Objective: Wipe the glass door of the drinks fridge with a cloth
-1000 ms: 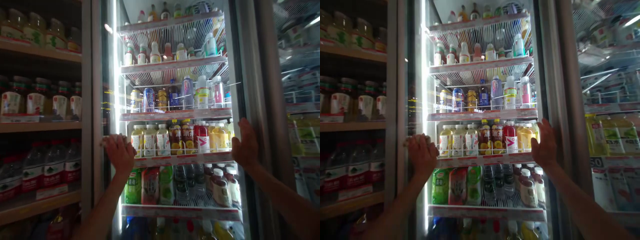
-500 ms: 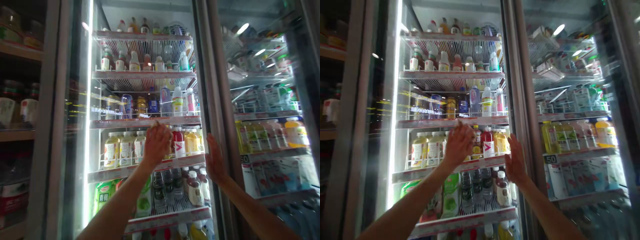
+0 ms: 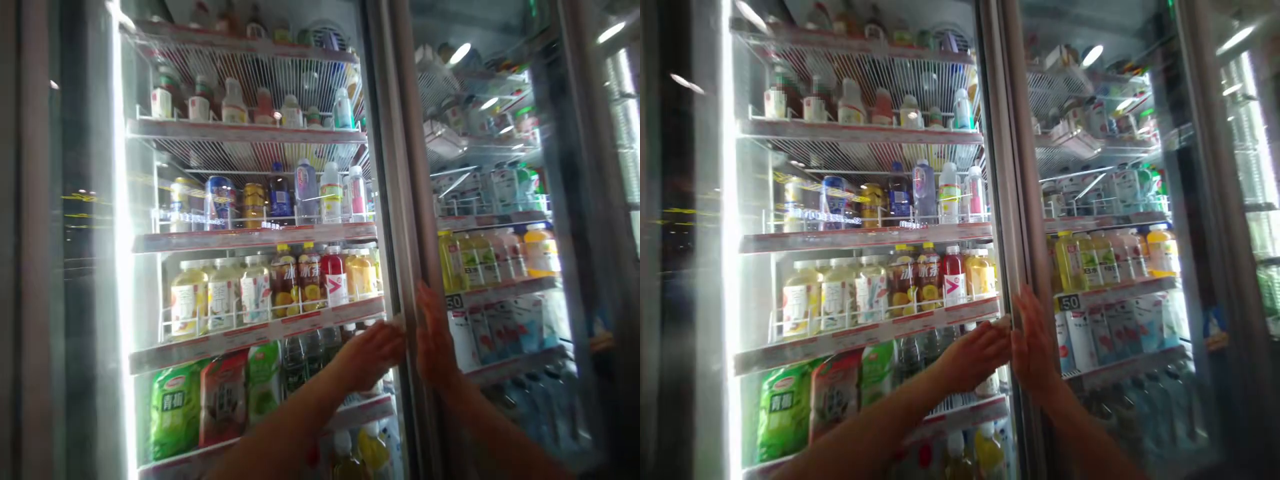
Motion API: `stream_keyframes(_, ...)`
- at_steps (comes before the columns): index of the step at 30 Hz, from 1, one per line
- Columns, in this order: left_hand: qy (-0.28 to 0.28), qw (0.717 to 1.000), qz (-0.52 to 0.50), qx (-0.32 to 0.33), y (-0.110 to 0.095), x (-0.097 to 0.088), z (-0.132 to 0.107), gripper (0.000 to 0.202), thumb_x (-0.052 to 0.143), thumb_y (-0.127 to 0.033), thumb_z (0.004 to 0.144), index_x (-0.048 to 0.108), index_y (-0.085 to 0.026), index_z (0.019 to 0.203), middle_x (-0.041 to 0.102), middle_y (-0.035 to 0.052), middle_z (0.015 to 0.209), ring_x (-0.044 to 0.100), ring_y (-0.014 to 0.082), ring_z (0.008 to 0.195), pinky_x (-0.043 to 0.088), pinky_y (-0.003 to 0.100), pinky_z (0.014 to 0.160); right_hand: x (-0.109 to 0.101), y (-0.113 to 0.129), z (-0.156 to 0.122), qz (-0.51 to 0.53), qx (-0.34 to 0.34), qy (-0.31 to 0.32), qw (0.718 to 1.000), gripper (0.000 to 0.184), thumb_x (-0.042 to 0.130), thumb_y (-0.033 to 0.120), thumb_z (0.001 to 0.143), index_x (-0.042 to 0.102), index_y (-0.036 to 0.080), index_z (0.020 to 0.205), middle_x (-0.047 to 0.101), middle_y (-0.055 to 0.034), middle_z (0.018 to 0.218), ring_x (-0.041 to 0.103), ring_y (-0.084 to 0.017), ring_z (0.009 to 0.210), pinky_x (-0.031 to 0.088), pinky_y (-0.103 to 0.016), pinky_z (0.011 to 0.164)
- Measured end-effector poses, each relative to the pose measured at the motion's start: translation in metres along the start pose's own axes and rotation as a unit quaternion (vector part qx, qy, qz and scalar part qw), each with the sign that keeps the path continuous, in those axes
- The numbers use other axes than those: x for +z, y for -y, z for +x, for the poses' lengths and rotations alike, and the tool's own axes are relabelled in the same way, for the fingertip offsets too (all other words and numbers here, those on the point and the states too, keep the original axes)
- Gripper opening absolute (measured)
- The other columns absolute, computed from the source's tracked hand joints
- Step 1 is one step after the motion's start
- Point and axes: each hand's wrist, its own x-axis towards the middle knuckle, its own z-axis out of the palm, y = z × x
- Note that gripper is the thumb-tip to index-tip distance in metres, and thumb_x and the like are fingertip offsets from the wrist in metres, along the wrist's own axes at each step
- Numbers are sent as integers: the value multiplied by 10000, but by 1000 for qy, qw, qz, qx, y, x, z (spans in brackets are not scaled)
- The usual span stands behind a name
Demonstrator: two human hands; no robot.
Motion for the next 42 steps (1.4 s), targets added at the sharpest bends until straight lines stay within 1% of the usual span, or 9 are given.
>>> stream_keyframes(2,4,1000,8,-7,16,-6,-4,365,379,-283,899,478,-233,1247,451,14,1369,418,216,1254,261,404,1091,-11,-3,-2,-9,-1,4,1000,484,292,290,918,286,257,1401,310,-84,1460,304,-260,1342,311,-529,1058)
stream_keyframes(7,-30,974,61,-218,79,-23,8,431,417,-321,886,423,-189,1296,361,95,1431,256,334,1348,241,526,1069,-17,1,-3,-3,1,-3,1000,480,309,268,909,308,252,1389,323,-90,1449,307,-261,1338,299,-538,1064)
stream_keyframes(14,60,998,-23,25,-37,-1,-67,397,430,-321,880,468,-228,1264,393,27,1421,339,218,1315,233,399,1106,-7,23,-35,-8,-13,94,995,490,338,230,885,317,224,1374,302,-113,1451,327,-263,1324,365,-511,1028)
stream_keyframes(17,40,999,-10,-5,-15,-9,-80,370,401,-328,896,466,-265,1256,428,-7,1395,386,199,1279,245,408,1103,-9,26,-39,-14,-25,113,993,483,356,227,876,342,217,1359,311,-114,1446,334,-265,1320,365,-502,1031)
stream_keyframes(22,-46,966,60,-248,60,-29,-55,431,458,-330,869,434,-208,1281,375,85,1426,233,304,1364,234,504,1086,-2,27,-30,-15,-14,87,996,482,360,217,876,338,224,1358,306,-115,1450,320,-264,1330,357,-516,1032)
stream_keyframes(29,92,995,-36,22,-38,-13,-113,408,460,-327,862,473,-255,1263,379,15,1436,339,200,1317,256,386,1102,6,44,-52,-13,-20,153,988,468,353,244,877,365,204,1343,321,-126,1442,312,-269,1337,358,-513,1028)
stream_keyframes(32,89,996,-15,1,-13,-24,-133,390,426,-341,884,461,-286,1269,398,-9,1424,364,186,1294,238,394,1108,7,44,-57,-18,-27,167,985,463,358,239,876,372,204,1338,331,-126,1438,312,-266,1337,351,-510,1030)
stream_keyframes(37,11,976,85,-202,60,-50,-135,413,466,-339,866,457,-240,1267,402,55,1415,233,298,1365,210,491,1091,16,46,-51,-3,-10,137,991,430,373,218,867,424,203,1294,335,-125,1432,336,-266,1320,366,-508,1014)
stream_keyframes(42,84,995,6,-48,-20,-38,-173,396,463,-344,862,495,-249,1245,427,31,1399,299,240,1340,250,419,1092,28,67,-62,9,-47,167,985,427,385,196,857,428,194,1282,317,-127,1443,301,-264,1341,335,-527,1043)
